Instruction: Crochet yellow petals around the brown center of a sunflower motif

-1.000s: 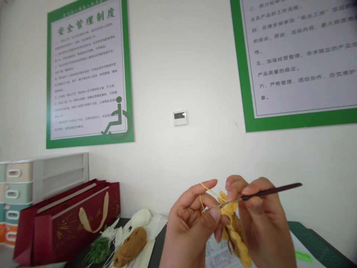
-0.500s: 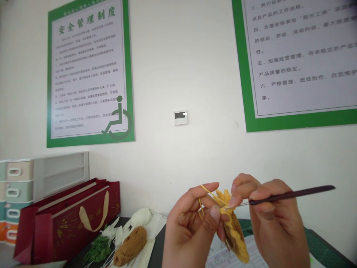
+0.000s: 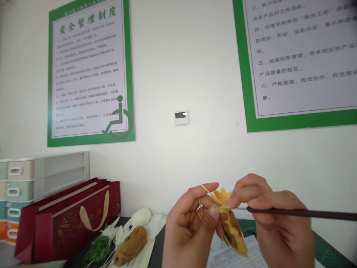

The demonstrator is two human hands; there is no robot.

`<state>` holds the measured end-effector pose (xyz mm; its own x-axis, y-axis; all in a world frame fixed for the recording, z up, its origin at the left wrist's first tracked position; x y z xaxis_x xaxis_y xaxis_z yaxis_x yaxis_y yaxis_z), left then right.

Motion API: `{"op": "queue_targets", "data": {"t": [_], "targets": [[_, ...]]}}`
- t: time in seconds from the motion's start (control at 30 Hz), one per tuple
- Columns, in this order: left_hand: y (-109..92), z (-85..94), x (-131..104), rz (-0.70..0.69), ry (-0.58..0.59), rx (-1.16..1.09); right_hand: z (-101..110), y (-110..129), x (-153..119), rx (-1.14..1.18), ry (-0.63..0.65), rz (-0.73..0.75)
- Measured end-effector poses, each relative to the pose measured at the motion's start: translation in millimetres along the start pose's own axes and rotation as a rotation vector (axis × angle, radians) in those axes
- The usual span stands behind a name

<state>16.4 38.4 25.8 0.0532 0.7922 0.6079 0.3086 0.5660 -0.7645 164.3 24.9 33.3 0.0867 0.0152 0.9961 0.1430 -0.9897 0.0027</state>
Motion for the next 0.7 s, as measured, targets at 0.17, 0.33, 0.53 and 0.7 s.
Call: {"op": "queue_targets", "data": {"t": [0.17, 0.33, 0.53, 0.7], "targets": [[-2, 0.3, 1, -0.016, -0.022, 0.029, -7, 18, 3, -0.340, 0.174, 0.224], [1, -2.3, 0, 0.028, -0.012, -0.015, -12, 15, -7, -0.495, 0.128, 0.305], [4, -4.0, 3, 0.014, -0.040, -0.140, -6, -10, -21, -0.180, -0.051, 0.163], [5, -4.0, 5, 0.059, -0.023, -0.191, -8, -8, -19, -0.193, -0.118, 0.172]]}}
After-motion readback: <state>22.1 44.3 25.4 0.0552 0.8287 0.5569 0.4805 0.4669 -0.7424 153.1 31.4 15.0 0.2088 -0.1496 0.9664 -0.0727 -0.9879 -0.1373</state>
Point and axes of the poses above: each hand's wrist, its own x-axis towards the middle knuckle, its own z-axis out of the back of the hand, y = z × x, the point moved 5 cm from there along x, towards the middle knuckle, and after that the axes turned 15 degrees about x, right-handed, at the moved point
